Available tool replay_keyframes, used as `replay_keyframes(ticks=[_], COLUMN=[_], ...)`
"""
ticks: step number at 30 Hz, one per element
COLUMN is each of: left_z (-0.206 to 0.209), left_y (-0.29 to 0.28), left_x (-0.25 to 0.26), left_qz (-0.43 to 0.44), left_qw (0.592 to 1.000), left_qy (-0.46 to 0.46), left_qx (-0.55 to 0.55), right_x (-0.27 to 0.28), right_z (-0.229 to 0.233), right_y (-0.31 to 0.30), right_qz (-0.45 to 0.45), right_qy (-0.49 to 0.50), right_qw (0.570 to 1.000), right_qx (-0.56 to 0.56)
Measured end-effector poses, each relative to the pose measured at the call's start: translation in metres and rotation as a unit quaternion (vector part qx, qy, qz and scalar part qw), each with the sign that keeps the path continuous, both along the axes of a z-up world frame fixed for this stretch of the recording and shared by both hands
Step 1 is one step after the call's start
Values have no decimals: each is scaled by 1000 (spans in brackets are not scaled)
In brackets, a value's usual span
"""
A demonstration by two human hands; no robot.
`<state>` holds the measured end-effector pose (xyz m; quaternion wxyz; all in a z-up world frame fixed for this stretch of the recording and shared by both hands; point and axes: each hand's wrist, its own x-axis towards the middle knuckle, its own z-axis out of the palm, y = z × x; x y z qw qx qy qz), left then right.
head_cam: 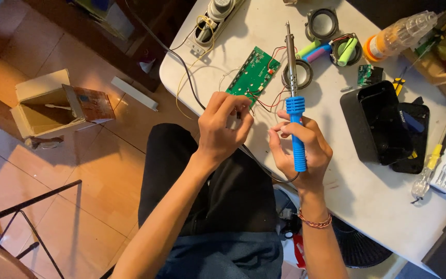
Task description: Soldering wires onto a printed circuit board (PCB) using a soldering iron and solder wire.
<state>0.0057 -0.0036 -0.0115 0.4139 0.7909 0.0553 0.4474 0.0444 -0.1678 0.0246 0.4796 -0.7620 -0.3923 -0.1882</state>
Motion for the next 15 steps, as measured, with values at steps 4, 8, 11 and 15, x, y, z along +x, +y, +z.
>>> replay_keyframes(ticks=[4,8,11,15], left_z=[-2,-5,-6,-8], left_y=[1,0,0,-1], left_x=[-2,-1,0,-1], left_qz=[5,-1,12,12], left_qw=[1000,999,999,998], left_qy=[19,40,48,55], left_qx=[-22,-13,23,40], right_x=[-1,-2,-3,-2], right_z=[1,0,1,0], right_y=[0,0,1,1], right_qz=[-5,-14,-14,-6], right_qy=[-12,-14,-18,-18], right_qw=[1000,1000,1000,1000], right_qx=[-9,-13,-12,-10])
